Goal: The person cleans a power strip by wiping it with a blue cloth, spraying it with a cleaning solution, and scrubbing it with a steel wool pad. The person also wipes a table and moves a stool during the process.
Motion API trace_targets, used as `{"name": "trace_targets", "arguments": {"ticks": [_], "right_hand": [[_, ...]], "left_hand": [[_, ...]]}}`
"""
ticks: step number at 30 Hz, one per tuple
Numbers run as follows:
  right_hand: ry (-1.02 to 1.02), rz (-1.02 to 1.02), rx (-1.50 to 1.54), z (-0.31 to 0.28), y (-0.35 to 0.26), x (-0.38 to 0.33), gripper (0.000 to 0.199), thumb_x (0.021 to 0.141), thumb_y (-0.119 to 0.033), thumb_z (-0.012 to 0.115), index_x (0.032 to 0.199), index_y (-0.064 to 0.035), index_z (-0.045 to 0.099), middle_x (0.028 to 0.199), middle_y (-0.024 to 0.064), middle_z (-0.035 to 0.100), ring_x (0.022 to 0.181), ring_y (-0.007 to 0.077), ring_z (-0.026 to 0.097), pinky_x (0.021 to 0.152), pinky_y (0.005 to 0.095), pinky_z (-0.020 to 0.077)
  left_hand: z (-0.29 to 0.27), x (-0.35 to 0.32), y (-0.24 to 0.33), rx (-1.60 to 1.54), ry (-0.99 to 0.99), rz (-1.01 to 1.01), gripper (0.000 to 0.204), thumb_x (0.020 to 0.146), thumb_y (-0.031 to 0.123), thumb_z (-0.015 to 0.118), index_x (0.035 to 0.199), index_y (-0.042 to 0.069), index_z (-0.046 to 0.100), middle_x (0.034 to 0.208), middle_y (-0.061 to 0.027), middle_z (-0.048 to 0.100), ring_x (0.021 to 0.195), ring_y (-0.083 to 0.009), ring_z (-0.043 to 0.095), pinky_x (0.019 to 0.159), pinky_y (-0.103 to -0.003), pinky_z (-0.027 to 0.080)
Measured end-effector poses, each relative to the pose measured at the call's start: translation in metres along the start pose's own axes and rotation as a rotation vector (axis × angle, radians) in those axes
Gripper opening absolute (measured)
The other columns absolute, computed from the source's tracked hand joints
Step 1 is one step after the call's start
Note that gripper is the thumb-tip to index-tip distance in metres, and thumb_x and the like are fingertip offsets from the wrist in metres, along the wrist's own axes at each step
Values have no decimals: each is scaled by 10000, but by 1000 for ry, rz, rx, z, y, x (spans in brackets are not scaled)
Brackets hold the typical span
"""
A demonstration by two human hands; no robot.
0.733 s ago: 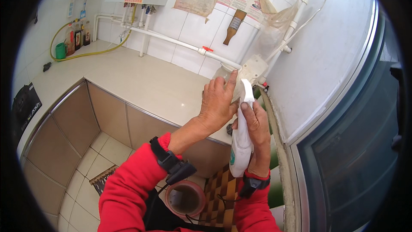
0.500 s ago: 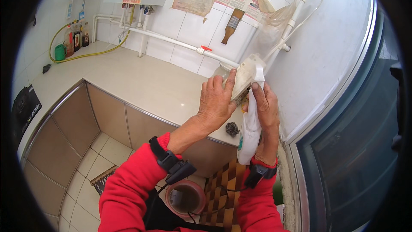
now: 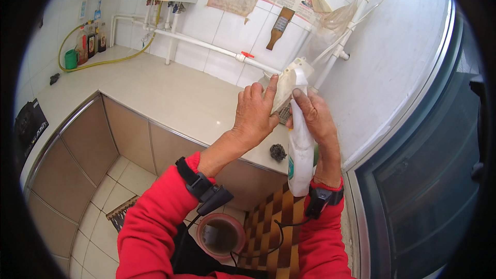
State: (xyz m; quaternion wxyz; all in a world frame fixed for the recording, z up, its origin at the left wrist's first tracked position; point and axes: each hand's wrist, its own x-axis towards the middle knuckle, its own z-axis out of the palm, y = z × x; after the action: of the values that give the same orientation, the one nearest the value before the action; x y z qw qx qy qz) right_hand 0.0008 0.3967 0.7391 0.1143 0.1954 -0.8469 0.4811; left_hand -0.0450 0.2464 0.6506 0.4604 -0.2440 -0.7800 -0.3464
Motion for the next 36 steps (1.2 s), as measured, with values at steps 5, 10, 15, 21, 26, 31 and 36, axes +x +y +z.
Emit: {"name": "trace_targets", "arguments": {"ticks": [5, 10, 15, 21, 26, 31, 36], "right_hand": [[15, -5, 312, 7, 25, -13, 493, 977, -466, 535, 1105, 9, 556, 755, 48, 592, 556, 129, 605, 516, 259, 470], [174, -89, 410, 28, 49, -47, 548, 977, -469, 516, 1171, 43, 528, 810, 59, 594, 621, 140, 598, 597, 271, 471], [170, -132, 459, 54, 63, -84, 520, 978, -411, 537, 1229, 44, 499, 883, 67, 579, 648, 142, 605, 617, 268, 474], [215, -53, 353, 34, 57, -88, 481, 973, -408, 557, 1174, 29, 531, 769, 65, 585, 619, 143, 609, 573, 268, 470], [101, -73, 255, 42, 60, -98, 422, 968, -363, 573, 1152, 16, 548, 730, 67, 584, 608, 145, 618, 563, 280, 479], [202, -13, 499, 35, 71, -95, 507, 975, -399, 563, 1230, 38, 516, 832, 64, 587, 625, 141, 608, 585, 259, 474], [177, -10, 536, 34, 96, -108, 505, 970, -389, 566, 1242, 34, 507, 839, 73, 583, 630, 153, 605, 601, 274, 479]], "left_hand": [[-4, 2, -3, -141, -90, -48, 856, 697, 139, 697, 1473, 42, 349, 1042, -164, 482, 958, -328, 508, 877, -427, 430], [-4, 6, -6, -538, -317, -233, 824, 730, 144, 688, 1480, 24, 369, 1044, -122, 520, 966, -237, 540, 888, -332, 463], [-10, 15, -13, -988, -552, -456, 816, 756, 162, 707, 1459, -63, 357, 1003, -73, 554, 949, -159, 551, 876, -262, 449], [-14, 18, -7, -1085, -683, -492, 812, 753, 166, 710, 1426, -124, 362, 1003, -75, 564, 965, -167, 556, 882, -268, 442], [-14, 16, -6, -1115, -708, -470, 734, 762, 192, 705, 1364, -137, 443, 1014, -82, 575, 982, -186, 562, 926, -275, 417], [-8, 25, -1, -1402, -790, -534, 446, 850, 149, 625, 1229, -83, 591, 1099, -122, 628, 995, -189, 582, 967, -300, 440], [5, 29, -2, -1222, -762, -505, 336, 904, 181, 598, 1153, -39, 653, 1053, -97, 667, 963, -156, 599, 932, -297, 474]]}}
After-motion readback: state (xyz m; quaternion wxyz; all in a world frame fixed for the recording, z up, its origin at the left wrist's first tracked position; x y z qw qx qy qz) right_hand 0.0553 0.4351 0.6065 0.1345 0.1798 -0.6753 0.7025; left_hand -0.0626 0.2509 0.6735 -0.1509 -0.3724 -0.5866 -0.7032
